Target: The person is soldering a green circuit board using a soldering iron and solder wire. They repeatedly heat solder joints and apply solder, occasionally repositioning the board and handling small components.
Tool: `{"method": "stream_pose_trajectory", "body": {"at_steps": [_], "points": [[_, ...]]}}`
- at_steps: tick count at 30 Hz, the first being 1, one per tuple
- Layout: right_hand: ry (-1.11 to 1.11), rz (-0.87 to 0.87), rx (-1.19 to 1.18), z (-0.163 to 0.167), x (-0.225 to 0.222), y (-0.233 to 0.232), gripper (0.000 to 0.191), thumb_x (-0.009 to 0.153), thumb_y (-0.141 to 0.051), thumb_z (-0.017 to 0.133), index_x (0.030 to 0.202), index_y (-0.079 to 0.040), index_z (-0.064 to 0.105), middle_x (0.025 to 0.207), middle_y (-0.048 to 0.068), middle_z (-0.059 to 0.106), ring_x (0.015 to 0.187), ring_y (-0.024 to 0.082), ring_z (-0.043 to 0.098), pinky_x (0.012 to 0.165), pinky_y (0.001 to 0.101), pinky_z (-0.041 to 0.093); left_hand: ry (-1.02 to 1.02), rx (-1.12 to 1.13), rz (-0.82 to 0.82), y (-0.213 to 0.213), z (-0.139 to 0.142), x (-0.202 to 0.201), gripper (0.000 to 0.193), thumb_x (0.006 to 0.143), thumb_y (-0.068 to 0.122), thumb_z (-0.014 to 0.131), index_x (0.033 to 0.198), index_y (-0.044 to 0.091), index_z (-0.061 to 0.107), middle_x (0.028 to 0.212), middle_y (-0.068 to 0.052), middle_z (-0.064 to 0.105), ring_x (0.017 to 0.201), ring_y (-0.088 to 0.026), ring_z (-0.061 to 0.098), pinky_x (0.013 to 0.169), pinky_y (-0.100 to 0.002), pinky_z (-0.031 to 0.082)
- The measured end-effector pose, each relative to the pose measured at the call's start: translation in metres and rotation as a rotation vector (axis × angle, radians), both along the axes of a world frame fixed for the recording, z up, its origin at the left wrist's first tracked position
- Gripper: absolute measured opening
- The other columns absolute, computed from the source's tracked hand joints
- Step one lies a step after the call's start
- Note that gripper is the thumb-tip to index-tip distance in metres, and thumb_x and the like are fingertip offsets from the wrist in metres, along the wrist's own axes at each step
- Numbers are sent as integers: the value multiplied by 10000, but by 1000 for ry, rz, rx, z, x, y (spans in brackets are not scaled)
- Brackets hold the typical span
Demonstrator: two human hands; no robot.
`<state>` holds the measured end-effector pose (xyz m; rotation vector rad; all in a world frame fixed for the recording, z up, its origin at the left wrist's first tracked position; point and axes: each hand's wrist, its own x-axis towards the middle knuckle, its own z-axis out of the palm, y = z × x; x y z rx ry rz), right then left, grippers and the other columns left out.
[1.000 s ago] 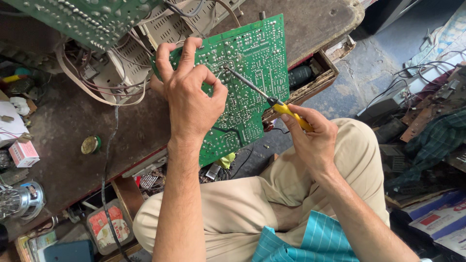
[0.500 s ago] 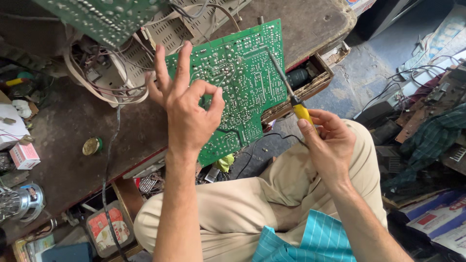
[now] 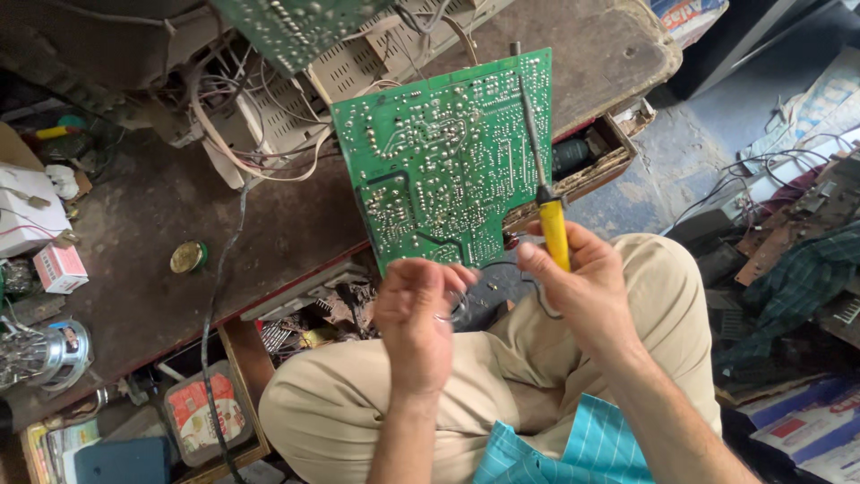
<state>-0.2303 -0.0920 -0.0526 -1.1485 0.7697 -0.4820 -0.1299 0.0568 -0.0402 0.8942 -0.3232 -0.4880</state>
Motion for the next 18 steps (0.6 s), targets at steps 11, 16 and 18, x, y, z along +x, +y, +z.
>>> {"method": "stream_pose_trajectory", "body": {"at_steps": [11,16,18], "points": [[-4,54,65,27,-2,21,348,865,-96,766,1188,-50,646,834,-14,724,520,-15,456,410,178,314,-627,526,40,-3,-4,-20,67,977,49,720,1013,15,675,804,-3,640,646,-48,552,557,-223,452],[38,53,82,24,-4,19,347,858,-61,763,1185,-54,649,803,-16,697,500,-9,446,399,183,306,-876,599,98,-4,4,-20,123,947,29,731,1027,16,639,871,-56,610,725,-143,615,622,-279,482],[60,61,69,22,-6,18,352,856,-56,765,1190,-59,652,797,-13,694,497,-6,447,398,184,307,-917,583,115,-5,3,-20,128,940,31,715,1032,15,628,897,-73,613,763,-184,628,656,-304,494]]}}
